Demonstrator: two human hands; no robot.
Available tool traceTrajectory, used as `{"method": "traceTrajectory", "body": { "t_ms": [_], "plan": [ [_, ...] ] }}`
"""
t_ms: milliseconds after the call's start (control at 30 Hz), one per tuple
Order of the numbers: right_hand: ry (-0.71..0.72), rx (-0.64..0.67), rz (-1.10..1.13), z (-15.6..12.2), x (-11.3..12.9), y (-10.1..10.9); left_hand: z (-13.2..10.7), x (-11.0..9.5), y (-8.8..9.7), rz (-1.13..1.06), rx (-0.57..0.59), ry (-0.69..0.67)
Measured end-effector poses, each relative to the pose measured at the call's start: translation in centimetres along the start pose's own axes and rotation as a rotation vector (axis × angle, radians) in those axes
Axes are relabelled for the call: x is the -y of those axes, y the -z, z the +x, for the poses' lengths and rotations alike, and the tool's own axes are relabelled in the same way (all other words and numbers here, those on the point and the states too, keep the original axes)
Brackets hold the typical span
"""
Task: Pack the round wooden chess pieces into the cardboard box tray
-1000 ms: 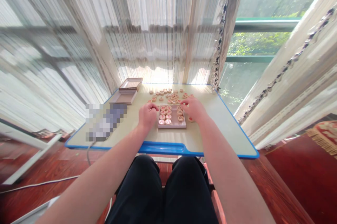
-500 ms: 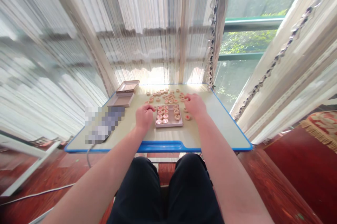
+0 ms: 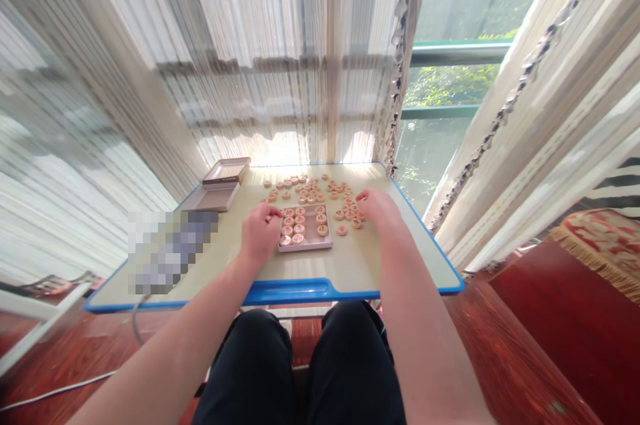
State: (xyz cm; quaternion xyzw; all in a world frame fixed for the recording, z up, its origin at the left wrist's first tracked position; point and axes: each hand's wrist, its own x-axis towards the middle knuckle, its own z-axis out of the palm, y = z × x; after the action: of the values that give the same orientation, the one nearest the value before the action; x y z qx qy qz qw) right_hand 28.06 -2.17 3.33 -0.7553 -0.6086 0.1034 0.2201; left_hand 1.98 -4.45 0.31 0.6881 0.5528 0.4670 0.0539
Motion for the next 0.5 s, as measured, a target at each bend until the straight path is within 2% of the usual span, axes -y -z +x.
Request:
{"method": "traceTrajectory", "body": {
  "t_ms": [100, 167, 267, 367, 400, 500],
  "plan": [
    [0.006, 0.020, 0.011, -0.2, 0.3, 0.0, 1.0, -1.0, -0.1, -0.053, 0.027, -0.109],
    [0.016, 0.023, 0.027, -0.2, 0.3, 0.1, 2.6, -2.0, -0.3, -0.122, 0.070, -0.118],
    [-0.001, -0.046, -0.016, 0.0, -0.1, 0.3, 5.2, -2.7, -0.7, -0.184, 0.150, -0.163],
    [-0.091, -0.096, -0.072, 0.2, -0.6, 0.1, 6.8, -1.6, -1.5, -0.205, 0.133, -0.226],
    [-0.120, -0.086, -0.085, 0.2, -0.7, 0.0, 7.1, -0.9, -1.8, -0.183, 0.107, -0.232],
    [-0.136, -0.015, -0.108, 0.2, -0.5, -0.3, 7.0, 1.0, -2.3, -0.096, 0.142, -0.260]
  ]
}}
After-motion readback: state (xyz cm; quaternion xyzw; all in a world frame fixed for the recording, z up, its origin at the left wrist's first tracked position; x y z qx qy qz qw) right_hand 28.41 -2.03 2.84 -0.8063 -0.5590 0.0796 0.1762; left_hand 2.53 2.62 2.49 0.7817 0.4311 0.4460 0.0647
